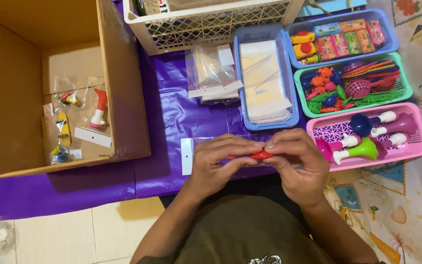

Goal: Packing various small plastic toys into individual plastic bags and then into a cardboard box.

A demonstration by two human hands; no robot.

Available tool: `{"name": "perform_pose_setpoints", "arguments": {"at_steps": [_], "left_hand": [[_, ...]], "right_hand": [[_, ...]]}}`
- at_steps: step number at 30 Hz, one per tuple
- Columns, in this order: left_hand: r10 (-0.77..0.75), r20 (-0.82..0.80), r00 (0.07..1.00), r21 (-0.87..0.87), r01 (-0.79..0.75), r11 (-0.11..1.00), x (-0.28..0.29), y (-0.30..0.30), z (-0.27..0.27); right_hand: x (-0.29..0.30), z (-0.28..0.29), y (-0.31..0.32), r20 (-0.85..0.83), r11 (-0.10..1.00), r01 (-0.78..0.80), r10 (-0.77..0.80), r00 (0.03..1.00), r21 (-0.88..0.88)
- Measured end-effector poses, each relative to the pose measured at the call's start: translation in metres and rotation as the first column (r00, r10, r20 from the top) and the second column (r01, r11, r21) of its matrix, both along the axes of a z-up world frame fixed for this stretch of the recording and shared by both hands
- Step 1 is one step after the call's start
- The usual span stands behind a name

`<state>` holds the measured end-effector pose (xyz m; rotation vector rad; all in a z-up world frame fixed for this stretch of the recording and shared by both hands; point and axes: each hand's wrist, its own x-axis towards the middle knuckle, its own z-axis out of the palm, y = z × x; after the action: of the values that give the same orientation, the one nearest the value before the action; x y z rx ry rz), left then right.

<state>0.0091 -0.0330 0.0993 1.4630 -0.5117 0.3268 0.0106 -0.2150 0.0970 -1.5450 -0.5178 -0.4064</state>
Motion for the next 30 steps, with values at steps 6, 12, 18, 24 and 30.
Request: {"name": "perform_pose_setpoints", "arguments": {"at_steps": [6,12,18,24,30], "left_hand": [[0.081,0.045,0.996,-0.022,-0.08,0.997,0.008,-0.002,-0.004],[0.192,0.112,0.975,0.021,-0.196,0.98,0.01,-0.008,0.004],[0.212,0.174,0.962,0.006,-0.217,0.976,0.012,-0.011,0.003],[0.234,0.223,0.946,0.008,-0.242,0.97,0.01,-0.014,0.0],[0.268,0.212,0.94,-0.019,-0.271,0.962,0.004,-0.016,0.005]], "right_hand": [[0.01,0.01,0.006,0.046,0.999,-0.004,0.005,0.999,-0.034],[0.014,0.012,0.007,0.032,1.0,-0.017,0.017,0.999,-0.003],[0.016,0.008,0.009,0.075,1.0,0.002,-0.003,0.997,0.007],[0.011,0.002,0.012,0.108,0.999,0.038,-0.041,0.993,0.023],[0.006,-0.012,0.018,0.007,0.97,-0.014,0.012,1.0,0.242]]}}
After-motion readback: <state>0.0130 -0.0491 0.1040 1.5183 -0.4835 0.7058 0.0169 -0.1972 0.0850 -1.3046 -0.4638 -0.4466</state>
